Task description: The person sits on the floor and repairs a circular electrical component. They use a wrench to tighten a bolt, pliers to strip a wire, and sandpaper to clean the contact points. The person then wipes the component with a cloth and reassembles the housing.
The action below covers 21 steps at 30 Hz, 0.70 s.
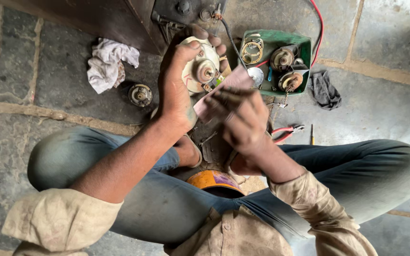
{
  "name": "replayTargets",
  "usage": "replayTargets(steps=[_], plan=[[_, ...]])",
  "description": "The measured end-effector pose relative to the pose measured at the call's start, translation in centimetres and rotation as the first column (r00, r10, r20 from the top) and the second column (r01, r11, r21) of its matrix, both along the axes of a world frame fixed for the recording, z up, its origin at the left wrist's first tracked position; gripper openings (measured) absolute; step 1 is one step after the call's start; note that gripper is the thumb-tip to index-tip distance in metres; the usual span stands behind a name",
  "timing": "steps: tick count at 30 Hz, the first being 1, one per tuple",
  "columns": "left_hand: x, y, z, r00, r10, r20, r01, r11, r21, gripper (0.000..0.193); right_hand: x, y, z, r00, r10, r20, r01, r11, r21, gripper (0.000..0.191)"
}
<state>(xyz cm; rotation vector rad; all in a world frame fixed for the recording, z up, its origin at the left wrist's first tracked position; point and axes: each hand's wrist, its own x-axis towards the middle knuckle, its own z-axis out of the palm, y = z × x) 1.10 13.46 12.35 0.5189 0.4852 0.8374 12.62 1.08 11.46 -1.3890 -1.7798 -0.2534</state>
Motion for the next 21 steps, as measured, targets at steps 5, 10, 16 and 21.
replayTargets(steps=[5,10,16,21], plan=[[-0.02,0.05,0.01,1.000,0.005,-0.003,-0.005,1.000,-0.001,0.034,0.22,0.08,0.25,0.999,0.000,-0.041,-0.001,0.999,-0.040,0.036],[-0.14,0.27,-0.05,1.000,-0.006,0.018,0.006,1.000,-0.020,0.036,0.63,0.60,0.12,0.987,-0.117,-0.112,0.123,0.991,0.054,0.026],[0.14,0.07,-0.17,0.999,-0.012,0.041,0.013,1.000,-0.012,0.034,-0.36,0.29,0.20,0.987,-0.117,-0.113,0.120,0.992,0.025,0.020],[-0.11,0.13,0.05,1.000,0.005,-0.002,-0.005,1.000,-0.007,0.035,0.39,0.71,0.31,0.995,-0.030,-0.097,0.035,0.998,0.050,0.020]])
